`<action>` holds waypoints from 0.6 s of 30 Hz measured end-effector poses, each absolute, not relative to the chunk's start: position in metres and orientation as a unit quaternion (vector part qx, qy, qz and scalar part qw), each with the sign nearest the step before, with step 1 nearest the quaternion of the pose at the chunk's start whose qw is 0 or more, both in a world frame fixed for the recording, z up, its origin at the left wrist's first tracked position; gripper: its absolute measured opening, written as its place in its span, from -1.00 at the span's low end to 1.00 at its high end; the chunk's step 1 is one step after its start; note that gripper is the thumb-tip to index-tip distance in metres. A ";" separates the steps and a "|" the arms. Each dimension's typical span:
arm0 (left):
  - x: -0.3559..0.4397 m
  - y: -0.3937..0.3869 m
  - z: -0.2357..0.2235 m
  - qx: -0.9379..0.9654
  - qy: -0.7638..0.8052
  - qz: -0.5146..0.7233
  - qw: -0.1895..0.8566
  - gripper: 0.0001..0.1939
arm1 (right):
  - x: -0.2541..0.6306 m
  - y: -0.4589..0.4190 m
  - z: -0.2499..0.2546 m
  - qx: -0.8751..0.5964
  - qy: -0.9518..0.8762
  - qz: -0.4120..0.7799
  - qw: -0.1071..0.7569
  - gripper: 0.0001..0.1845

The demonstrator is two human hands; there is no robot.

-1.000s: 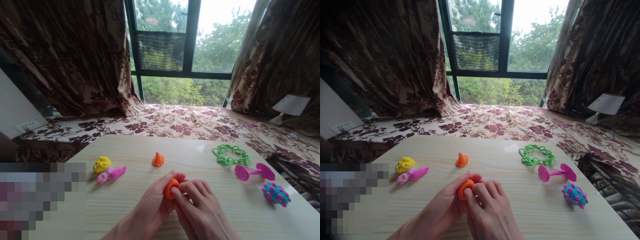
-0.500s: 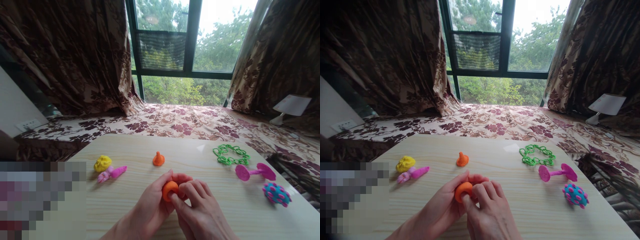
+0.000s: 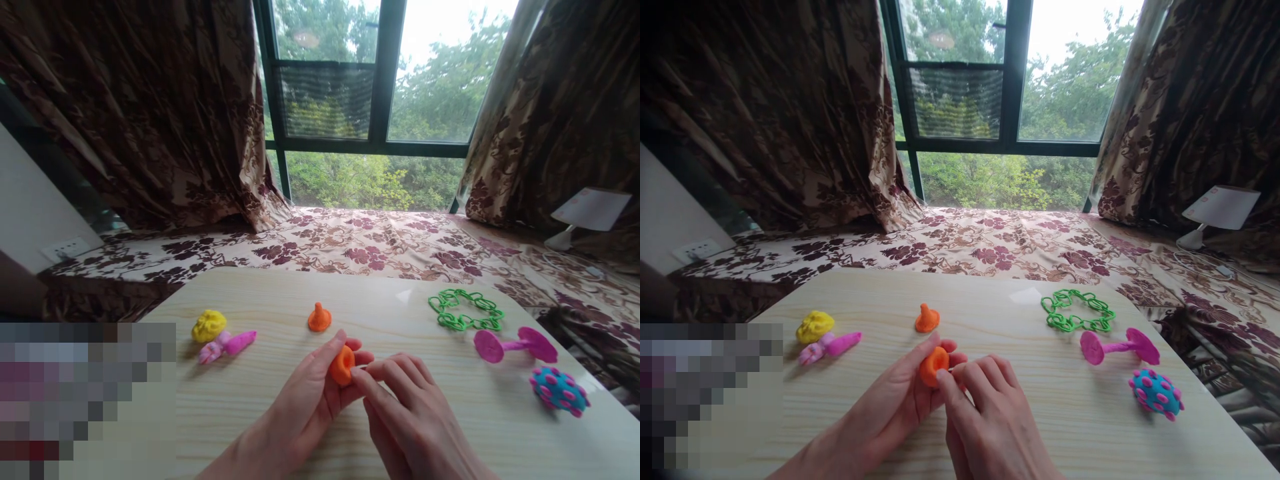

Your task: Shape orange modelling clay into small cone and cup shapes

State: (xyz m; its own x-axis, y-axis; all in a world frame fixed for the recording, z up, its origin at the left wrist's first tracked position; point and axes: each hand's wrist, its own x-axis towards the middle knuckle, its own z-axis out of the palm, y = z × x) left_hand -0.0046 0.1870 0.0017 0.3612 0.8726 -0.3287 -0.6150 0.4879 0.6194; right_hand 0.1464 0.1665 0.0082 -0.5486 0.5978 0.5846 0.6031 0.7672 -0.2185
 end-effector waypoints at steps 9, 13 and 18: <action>-0.001 0.184 0.000 0.208 0.298 0.428 0.827 -0.77 | 0.142 0.165 0.006 -0.359 -0.881 -0.001 0.308 -0.79; -0.001 0.183 0.001 0.213 0.297 0.434 0.823 -0.76 | 0.142 0.166 0.004 -0.360 -0.882 -0.011 0.305 -0.80; -0.002 0.182 0.003 0.236 0.310 0.453 0.802 -0.73 | 0.140 0.167 0.003 -0.363 -0.882 -0.020 0.301 -0.73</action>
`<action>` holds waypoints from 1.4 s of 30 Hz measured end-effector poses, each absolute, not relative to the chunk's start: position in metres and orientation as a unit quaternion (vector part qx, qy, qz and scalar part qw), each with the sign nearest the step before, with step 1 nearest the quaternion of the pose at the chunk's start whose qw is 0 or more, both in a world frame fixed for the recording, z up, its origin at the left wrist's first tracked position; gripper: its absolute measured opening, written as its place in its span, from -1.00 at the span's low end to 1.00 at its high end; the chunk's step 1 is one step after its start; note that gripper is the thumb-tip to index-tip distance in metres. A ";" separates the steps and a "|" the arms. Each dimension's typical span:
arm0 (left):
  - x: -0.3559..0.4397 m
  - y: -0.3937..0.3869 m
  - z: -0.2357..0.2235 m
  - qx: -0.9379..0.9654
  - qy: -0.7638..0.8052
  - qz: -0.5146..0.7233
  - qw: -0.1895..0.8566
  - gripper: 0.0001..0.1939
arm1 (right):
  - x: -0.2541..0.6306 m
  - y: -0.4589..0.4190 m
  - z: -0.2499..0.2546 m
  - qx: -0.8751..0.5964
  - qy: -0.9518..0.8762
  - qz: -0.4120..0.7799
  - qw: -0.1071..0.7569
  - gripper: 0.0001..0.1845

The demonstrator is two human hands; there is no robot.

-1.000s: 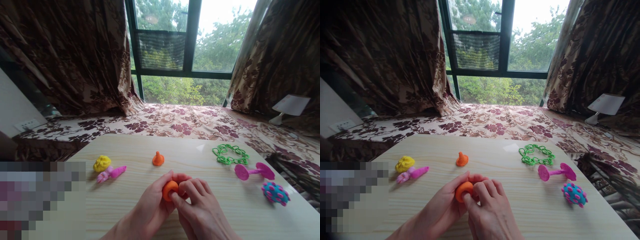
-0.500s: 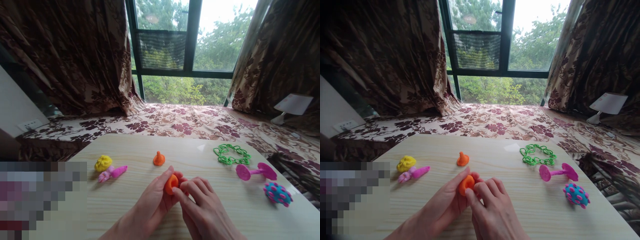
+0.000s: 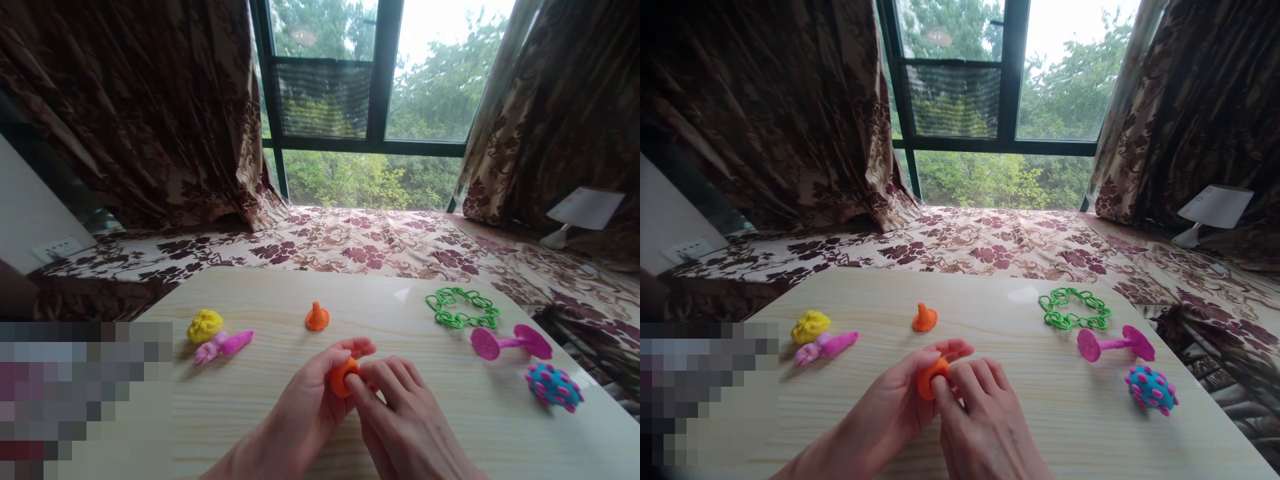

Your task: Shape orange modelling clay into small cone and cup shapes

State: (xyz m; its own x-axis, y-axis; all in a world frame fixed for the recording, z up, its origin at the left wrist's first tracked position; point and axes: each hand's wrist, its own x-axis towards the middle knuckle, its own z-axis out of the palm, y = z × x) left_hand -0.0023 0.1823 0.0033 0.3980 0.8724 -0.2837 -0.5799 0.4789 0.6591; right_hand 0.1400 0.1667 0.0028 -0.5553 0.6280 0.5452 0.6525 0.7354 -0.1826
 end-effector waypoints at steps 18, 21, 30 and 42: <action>0.001 0.181 -0.008 0.202 0.338 0.475 0.787 -0.78 | 0.137 0.169 -0.013 -0.371 -0.879 -0.081 0.290 -0.68; 0.001 0.178 -0.004 0.221 0.335 0.466 0.789 -0.77 | 0.135 0.169 -0.015 -0.370 -0.877 -0.083 0.296 -0.72; -0.004 0.183 0.011 0.275 0.327 0.440 0.790 -0.72 | 0.137 0.176 -0.011 -0.351 -0.859 -0.108 0.357 -0.70; 0.009 0.184 0.005 0.218 0.372 0.460 0.776 -0.79 | 0.138 0.179 -0.017 -0.340 -0.862 -0.138 0.350 -0.75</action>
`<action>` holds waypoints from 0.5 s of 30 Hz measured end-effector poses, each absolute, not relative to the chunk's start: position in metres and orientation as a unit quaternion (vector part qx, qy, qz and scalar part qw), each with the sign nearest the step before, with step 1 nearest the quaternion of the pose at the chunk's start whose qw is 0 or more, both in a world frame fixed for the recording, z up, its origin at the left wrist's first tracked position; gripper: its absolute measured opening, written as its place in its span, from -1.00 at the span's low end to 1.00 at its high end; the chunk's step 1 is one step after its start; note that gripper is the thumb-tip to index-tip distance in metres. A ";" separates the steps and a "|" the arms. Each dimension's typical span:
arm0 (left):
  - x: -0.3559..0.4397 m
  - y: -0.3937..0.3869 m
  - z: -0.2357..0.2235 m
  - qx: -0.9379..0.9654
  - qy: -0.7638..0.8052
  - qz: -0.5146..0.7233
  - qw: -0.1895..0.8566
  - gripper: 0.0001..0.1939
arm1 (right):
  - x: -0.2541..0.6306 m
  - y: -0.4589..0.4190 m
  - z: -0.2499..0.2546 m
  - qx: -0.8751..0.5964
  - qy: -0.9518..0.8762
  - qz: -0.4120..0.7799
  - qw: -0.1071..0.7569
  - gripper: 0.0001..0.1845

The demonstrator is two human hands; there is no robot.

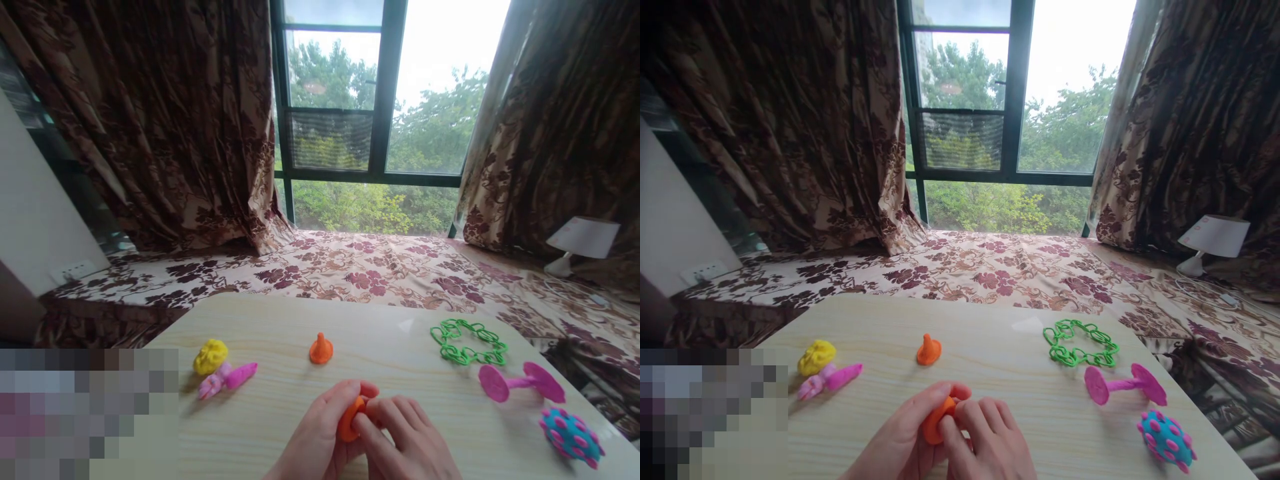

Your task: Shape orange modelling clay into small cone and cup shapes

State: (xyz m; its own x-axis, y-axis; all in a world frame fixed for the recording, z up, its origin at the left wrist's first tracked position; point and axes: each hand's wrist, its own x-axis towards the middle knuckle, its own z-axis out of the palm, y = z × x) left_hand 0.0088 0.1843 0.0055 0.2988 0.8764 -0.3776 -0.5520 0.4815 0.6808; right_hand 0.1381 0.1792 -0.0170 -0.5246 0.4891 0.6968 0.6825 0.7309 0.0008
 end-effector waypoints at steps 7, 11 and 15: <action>0.005 0.180 0.019 0.254 0.357 0.482 0.759 -0.80 | 0.135 0.176 -0.022 -0.355 -0.856 -0.107 0.361 -0.65; 0.002 0.180 0.021 0.285 0.358 0.492 0.740 -0.83 | 0.133 0.174 -0.021 -0.351 -0.861 -0.100 0.356 -0.58; 0.002 0.182 0.014 0.243 0.360 0.488 0.757 -0.84 | 0.134 0.175 -0.018 -0.352 -0.863 -0.117 0.342 -0.61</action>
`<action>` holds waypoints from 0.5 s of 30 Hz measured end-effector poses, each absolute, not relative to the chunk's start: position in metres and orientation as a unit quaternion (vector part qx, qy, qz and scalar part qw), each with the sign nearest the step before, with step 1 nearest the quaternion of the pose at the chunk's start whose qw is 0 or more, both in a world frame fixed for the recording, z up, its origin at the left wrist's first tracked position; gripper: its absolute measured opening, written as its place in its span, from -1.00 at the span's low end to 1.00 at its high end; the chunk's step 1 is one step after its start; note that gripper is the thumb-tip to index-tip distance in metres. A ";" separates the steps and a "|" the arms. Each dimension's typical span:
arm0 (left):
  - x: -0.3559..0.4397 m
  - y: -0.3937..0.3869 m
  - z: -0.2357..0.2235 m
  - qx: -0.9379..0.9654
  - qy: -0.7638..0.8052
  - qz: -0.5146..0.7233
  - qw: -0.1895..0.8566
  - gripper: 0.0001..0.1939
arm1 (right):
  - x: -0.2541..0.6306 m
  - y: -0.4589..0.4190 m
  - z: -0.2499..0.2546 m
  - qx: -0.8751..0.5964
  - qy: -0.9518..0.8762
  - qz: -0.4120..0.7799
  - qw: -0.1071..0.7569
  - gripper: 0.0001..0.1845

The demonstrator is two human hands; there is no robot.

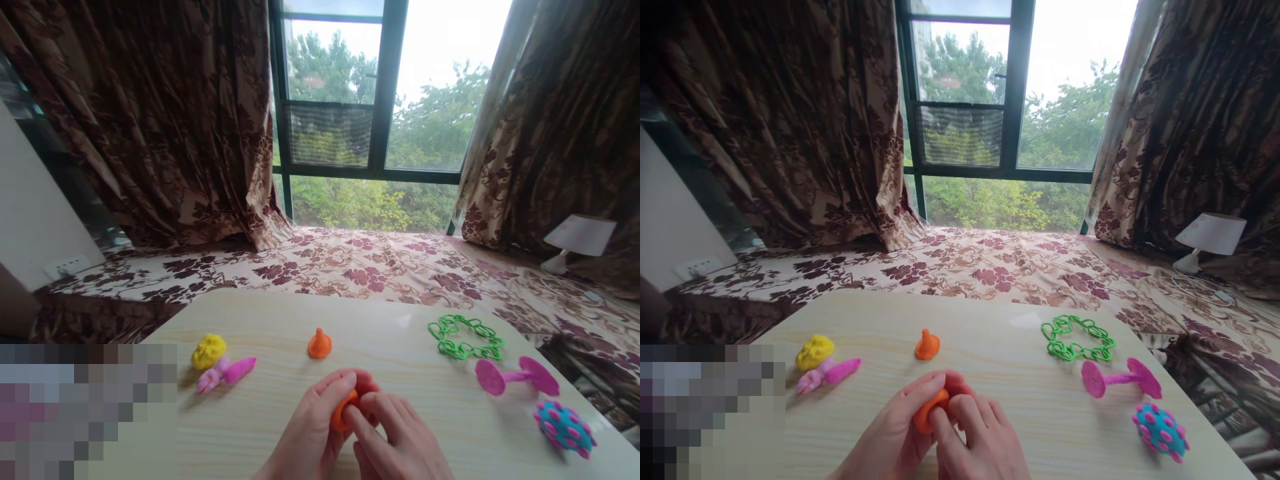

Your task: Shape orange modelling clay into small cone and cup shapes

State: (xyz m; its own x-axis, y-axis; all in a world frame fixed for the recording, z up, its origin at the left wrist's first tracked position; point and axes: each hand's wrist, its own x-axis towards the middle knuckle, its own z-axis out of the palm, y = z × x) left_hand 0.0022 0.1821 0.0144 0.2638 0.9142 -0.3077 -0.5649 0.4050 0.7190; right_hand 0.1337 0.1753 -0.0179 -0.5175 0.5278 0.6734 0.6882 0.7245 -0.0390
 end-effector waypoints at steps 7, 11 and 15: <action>0.007 0.183 0.009 0.212 0.379 0.502 0.748 -0.85 | 0.133 0.176 -0.019 -0.370 -0.852 -0.128 0.347 -0.62; 0.004 0.182 0.007 0.237 0.373 0.494 0.749 -0.83 | 0.133 0.172 -0.017 -0.379 -0.862 -0.107 0.318 -0.62; -0.002 0.183 0.008 0.255 0.334 0.481 0.770 -0.77 | 0.134 0.172 -0.018 -0.397 -0.859 -0.055 0.319 -0.58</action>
State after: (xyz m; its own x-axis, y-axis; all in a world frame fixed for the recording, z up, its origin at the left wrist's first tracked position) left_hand -0.0022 0.1833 0.0081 0.3147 0.9102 -0.2691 -0.5689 0.4078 0.7142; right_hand 0.1339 0.1716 -0.0181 -0.4811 0.6467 0.5919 0.7167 0.6789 -0.1592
